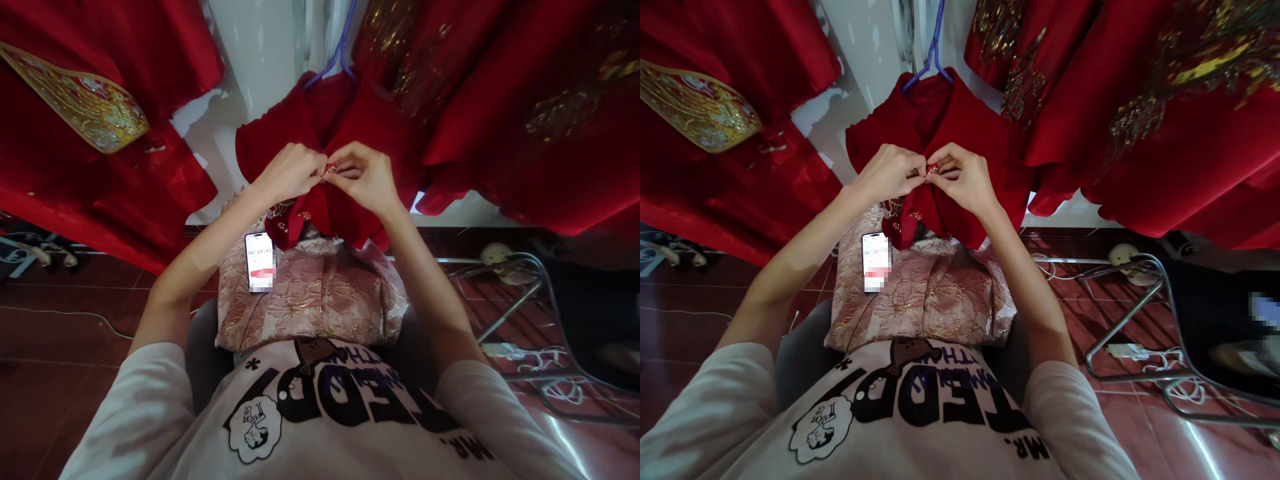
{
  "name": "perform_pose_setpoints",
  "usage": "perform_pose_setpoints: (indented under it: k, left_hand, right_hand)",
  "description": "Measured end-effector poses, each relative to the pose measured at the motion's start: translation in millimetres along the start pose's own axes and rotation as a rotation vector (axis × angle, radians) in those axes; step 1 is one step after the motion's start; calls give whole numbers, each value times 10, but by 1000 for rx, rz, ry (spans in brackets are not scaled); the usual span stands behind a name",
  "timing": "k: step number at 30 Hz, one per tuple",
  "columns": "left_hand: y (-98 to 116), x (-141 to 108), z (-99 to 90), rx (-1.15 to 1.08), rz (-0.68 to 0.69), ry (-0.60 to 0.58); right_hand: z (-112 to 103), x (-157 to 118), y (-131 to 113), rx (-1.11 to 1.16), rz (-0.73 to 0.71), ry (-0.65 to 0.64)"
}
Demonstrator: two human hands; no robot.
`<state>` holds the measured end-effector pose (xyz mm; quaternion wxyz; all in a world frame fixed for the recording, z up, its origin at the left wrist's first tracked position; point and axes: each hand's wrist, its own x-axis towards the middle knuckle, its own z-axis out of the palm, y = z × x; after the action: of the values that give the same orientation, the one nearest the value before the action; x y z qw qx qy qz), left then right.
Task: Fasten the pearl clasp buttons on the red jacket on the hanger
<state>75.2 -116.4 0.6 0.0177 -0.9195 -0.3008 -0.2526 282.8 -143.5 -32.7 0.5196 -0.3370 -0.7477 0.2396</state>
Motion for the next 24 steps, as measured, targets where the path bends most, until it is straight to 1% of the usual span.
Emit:
perform_pose_setpoints:
  k: [3, 5, 7, 10, 14, 17, 20, 22, 24]
  left_hand:
    - [-5, 25, 22, -34, 36, -34]
    - [8, 21, 50, -92, 20, -27]
    - [30, -3, 87, -189, -30, 24]
    - [45, -64, 164, -419, -127, 96]
    - [28, -157, 271, -768, -267, 82]
    - [51, -229, 305, -922, -345, 71]
    - [110, -316, 290, -983, -381, 61]
    - [125, -384, 276, -981, -400, 65]
    - [90, -458, 284, -955, -420, 104]
  right_hand:
    - [-19, 12, 26, -10, -6, -30]
    - [-17, 15, 62, -33, -17, -50]
    - [9, 3, 114, -61, -40, -59]
    - [96, -53, 212, -115, -91, -53]
    - [229, -168, 317, -225, -154, -46]
    - [257, -244, 362, -278, -191, -74]
    - [173, -296, 394, -294, -205, -142]
    - [60, -323, 407, -300, -177, -197]
    - [-84, -349, 411, -314, -123, -238]
